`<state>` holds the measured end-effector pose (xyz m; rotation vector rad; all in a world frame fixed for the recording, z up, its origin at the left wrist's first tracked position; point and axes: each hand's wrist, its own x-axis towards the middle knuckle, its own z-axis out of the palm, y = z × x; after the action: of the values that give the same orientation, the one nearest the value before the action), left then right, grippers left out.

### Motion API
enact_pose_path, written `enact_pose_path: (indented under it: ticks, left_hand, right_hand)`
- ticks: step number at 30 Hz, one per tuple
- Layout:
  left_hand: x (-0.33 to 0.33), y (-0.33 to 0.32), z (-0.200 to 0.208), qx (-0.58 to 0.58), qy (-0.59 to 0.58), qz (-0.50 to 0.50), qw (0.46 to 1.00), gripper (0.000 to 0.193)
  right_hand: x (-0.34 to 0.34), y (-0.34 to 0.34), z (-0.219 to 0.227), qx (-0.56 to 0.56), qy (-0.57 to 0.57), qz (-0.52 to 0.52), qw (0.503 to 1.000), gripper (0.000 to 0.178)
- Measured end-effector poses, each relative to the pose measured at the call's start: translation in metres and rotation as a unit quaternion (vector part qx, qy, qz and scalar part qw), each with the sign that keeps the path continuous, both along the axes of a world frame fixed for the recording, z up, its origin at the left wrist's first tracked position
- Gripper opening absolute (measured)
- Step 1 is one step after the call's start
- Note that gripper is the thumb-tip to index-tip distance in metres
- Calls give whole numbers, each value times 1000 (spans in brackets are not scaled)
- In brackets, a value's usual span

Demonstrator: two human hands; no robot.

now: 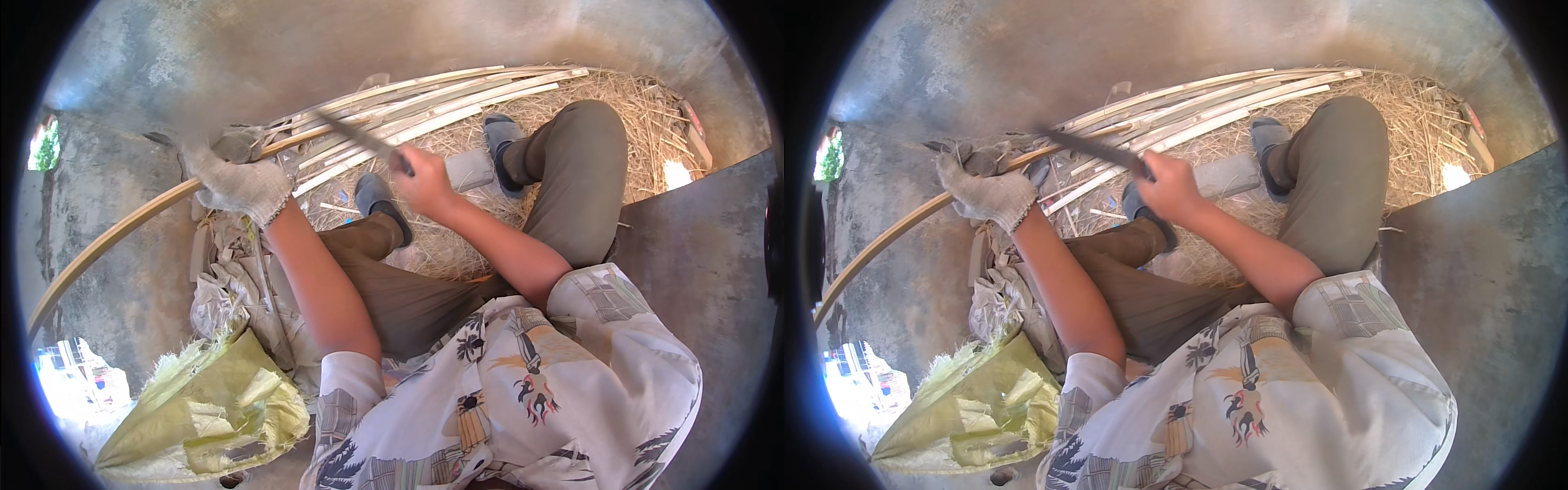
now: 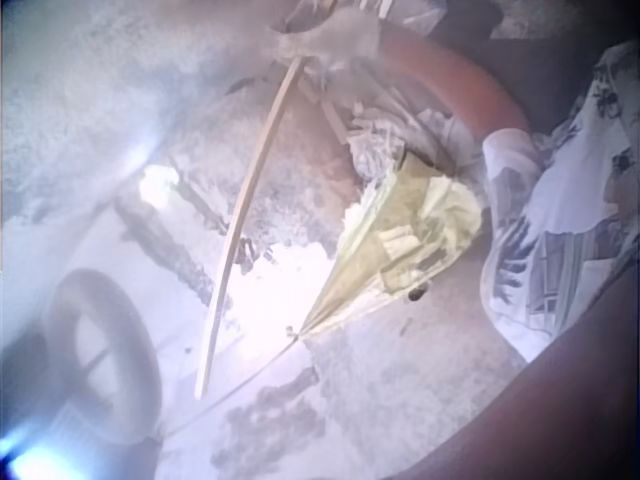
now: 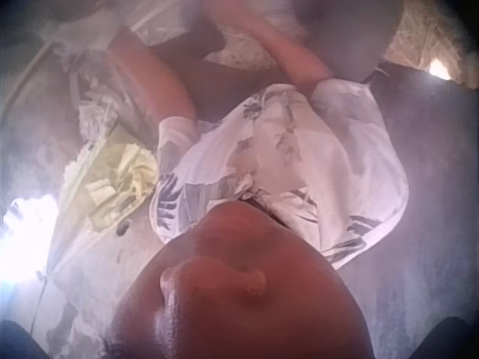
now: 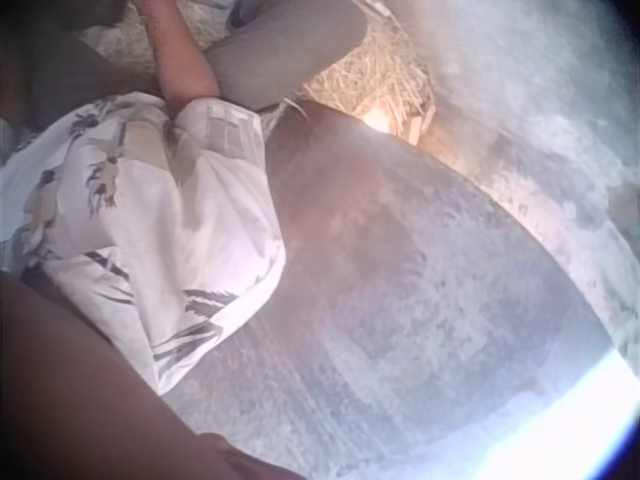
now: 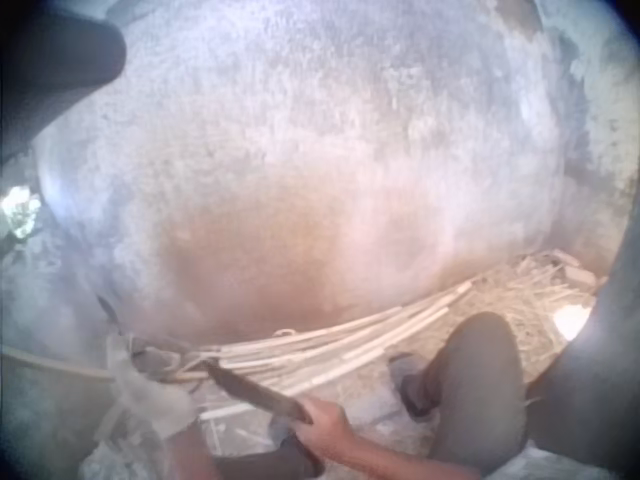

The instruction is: The person sits on the ground and uses a large knife to split a long bamboo pole into thin strips. They hold the bamboo with gloved hands and repeatedly strike it with the knife to separate the sections.

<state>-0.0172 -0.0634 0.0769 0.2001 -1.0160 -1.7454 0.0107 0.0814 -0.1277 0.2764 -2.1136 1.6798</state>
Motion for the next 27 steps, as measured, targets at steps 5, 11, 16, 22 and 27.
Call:
enact_pose_path:
  ticks: [5, 11, 16, 22, 27]
  left_hand:
    - [8, -2, 4, -62, -30, 18, 997, 28]
    - [46, 9, 31, -17, 36, -41, 998, 33]
    - [48, -4, 28, -46, 45, -147, 987, 34]
    - [61, 0, 43, -25, 58, -104, 993, 37]
    - [69, -13, 43, -37, 88, -117, 989, 40]
  right_hand:
    - [9, -16, -13, -21, 86, 74, 993, 15]
    - [-21, -2, -53, 71, -352, 17, 933, 38]
    - [-30, -3, -59, 51, -352, 34, 934, 40]
    - [-22, 1, -33, 76, -349, 8, 934, 40]
    - [-34, 4, -44, 39, -321, 50, 945, 37]
